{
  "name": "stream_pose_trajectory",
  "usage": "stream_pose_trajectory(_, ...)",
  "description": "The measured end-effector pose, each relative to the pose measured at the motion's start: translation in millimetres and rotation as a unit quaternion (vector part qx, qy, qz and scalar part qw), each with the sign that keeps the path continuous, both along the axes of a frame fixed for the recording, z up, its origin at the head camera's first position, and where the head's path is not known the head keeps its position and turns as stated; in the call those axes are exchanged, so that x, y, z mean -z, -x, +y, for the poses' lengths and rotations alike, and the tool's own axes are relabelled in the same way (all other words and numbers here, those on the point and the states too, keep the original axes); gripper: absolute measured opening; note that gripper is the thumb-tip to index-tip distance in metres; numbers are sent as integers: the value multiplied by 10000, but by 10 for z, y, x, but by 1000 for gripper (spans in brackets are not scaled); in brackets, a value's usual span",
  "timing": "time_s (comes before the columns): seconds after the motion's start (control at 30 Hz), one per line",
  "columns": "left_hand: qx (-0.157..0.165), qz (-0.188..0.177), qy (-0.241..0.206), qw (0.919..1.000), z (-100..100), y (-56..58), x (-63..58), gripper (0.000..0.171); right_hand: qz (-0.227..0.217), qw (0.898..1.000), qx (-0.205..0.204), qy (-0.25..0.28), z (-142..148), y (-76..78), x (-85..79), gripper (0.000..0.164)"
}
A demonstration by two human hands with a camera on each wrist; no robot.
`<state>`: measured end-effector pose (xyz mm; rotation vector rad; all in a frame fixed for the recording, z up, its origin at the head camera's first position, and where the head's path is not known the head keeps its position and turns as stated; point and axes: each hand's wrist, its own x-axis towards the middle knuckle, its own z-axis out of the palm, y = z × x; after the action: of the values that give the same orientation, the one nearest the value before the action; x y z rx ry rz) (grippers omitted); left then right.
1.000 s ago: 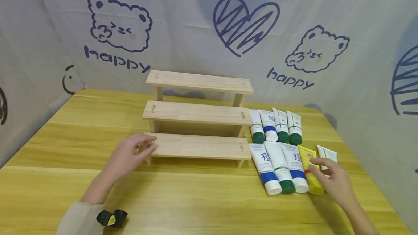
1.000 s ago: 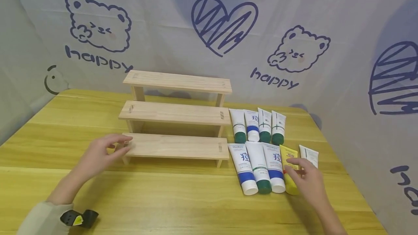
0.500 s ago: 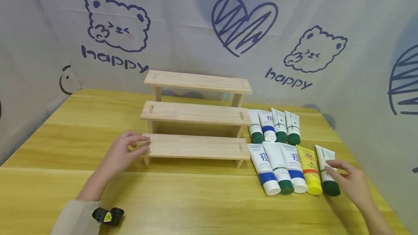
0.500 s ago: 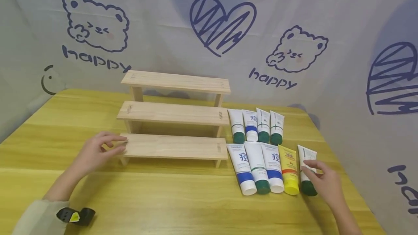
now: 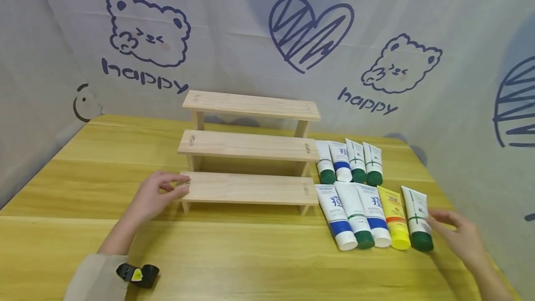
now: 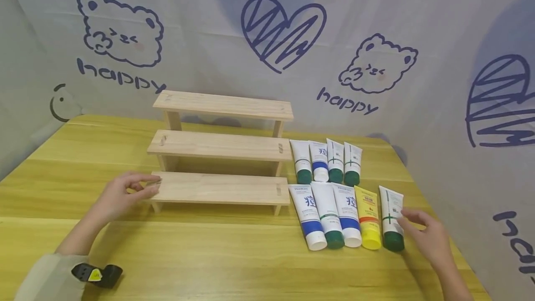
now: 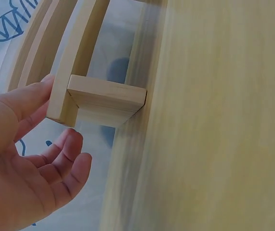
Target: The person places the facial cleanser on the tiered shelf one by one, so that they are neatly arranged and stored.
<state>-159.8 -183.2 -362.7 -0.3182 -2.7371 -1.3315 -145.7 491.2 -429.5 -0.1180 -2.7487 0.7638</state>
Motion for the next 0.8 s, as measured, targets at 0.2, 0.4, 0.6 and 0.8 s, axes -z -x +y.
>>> stream_pose_trajectory(0.2, 74, -273, -252, 9993, -34, 8, 16, 37, -686, 9973, -172, 198, -134, -45, -172, 49)
stream_pose_trajectory(0.4, 69, -510, -408, 9978, -39, 45, 36, 42, -1566, 9825, -300, 965, -373, -116, -424, 53)
stream_pose_trajectory(0.6, 245, -711, -695, 9947, -49, 58, 66, 46, -2343, 9656, -154, 1116, -536, -131, -584, 74)
stream_pose_trajectory(0.8, 416, -926, -971, 9901, -73, 72, 83, 48, -2672, 9556, -236, 1222, -590, -97, -635, 75)
